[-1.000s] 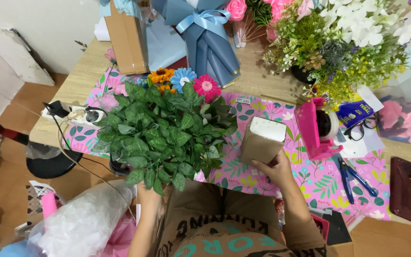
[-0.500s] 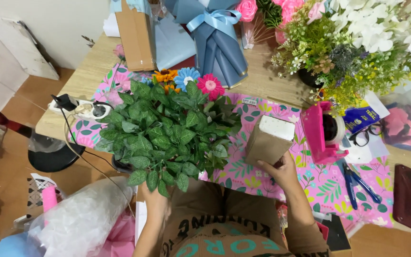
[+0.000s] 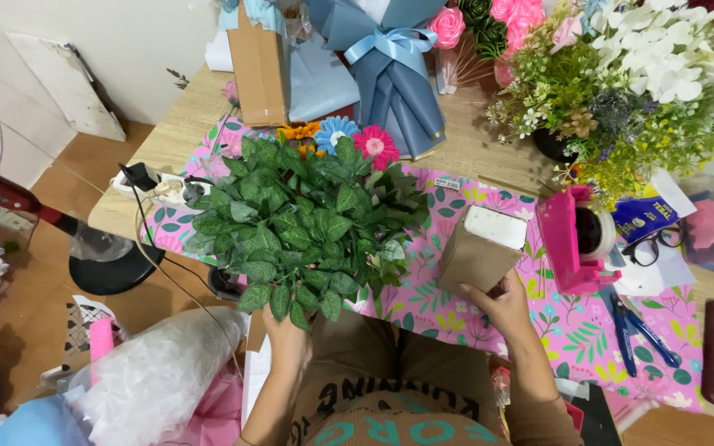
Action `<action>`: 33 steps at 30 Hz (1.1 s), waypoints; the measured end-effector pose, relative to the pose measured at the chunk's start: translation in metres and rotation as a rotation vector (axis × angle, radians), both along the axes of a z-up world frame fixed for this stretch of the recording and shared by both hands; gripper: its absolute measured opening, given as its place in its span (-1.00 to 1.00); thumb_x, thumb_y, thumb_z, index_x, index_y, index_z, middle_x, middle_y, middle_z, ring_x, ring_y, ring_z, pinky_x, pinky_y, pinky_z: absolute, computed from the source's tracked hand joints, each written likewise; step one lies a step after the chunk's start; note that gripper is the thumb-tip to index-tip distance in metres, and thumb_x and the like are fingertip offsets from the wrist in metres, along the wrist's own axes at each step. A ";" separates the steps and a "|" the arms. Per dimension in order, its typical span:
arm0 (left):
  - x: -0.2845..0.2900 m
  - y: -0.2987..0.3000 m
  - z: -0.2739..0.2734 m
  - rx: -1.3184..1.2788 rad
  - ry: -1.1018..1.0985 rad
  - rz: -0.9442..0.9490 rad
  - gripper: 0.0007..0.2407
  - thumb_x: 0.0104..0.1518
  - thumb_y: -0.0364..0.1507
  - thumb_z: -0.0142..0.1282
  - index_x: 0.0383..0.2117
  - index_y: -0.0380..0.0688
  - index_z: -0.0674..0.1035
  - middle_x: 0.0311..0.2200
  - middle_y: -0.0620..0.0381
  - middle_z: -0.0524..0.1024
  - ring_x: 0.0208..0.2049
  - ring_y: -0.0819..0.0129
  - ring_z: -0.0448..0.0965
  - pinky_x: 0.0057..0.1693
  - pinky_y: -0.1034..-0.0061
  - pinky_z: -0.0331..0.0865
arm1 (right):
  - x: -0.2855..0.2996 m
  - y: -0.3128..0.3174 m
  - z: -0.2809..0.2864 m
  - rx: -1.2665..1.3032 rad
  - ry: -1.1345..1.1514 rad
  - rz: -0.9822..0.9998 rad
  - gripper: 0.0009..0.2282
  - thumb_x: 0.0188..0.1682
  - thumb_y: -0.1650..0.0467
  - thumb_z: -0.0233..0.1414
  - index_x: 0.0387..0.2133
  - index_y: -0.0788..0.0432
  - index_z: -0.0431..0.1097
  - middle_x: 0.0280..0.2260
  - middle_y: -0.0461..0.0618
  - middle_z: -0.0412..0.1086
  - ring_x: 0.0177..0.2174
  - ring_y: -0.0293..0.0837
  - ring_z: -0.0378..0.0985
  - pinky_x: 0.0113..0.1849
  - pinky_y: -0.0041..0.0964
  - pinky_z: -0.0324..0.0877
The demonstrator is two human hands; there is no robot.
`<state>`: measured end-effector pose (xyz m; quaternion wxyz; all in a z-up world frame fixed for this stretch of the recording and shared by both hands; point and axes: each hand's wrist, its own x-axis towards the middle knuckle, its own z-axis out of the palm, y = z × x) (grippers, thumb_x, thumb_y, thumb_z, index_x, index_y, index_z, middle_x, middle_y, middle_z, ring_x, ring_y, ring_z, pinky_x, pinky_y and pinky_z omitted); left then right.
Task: The person constructs a floral gift by placing a pink rose into a brown paper-wrapped box, then attaches small blue and white flower decorations to the outside of the box using adhesive tape.
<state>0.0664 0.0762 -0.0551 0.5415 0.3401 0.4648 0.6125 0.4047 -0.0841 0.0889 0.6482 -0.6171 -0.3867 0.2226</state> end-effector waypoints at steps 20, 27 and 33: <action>-0.003 -0.048 0.162 0.851 0.461 0.232 -0.33 0.08 -0.55 0.04 0.36 -0.03 0.00 0.39 -0.01 -0.01 0.41 0.06 0.04 0.40 0.18 0.09 | 0.006 0.000 -0.013 -0.153 -0.033 0.002 -0.36 -0.26 0.45 0.31 0.14 0.20 0.21 0.01 0.13 0.42 0.02 -0.01 0.49 -0.07 -0.16 0.53; 0.064 -0.071 0.154 1.424 0.397 -0.182 -0.47 0.16 -0.65 0.17 0.25 -0.06 0.24 0.15 -0.04 0.31 0.18 0.16 0.43 0.28 0.35 0.55 | 0.007 0.000 -0.011 -0.079 -0.005 0.111 -0.42 -0.17 0.47 0.28 0.14 0.21 0.21 -0.09 0.07 0.43 -0.09 -0.09 0.54 -0.17 -0.25 0.55; 0.169 -0.068 0.171 1.138 0.392 -0.545 -0.15 0.09 -0.26 0.36 0.40 -0.23 -0.02 0.41 -0.35 -0.05 0.40 -0.22 0.03 0.37 -0.02 0.10 | -0.007 0.005 0.009 0.092 -0.061 0.031 -0.63 -0.25 0.53 0.39 -0.20 0.25 0.40 -0.28 0.06 0.50 -0.19 -0.14 0.50 -0.08 -0.05 0.46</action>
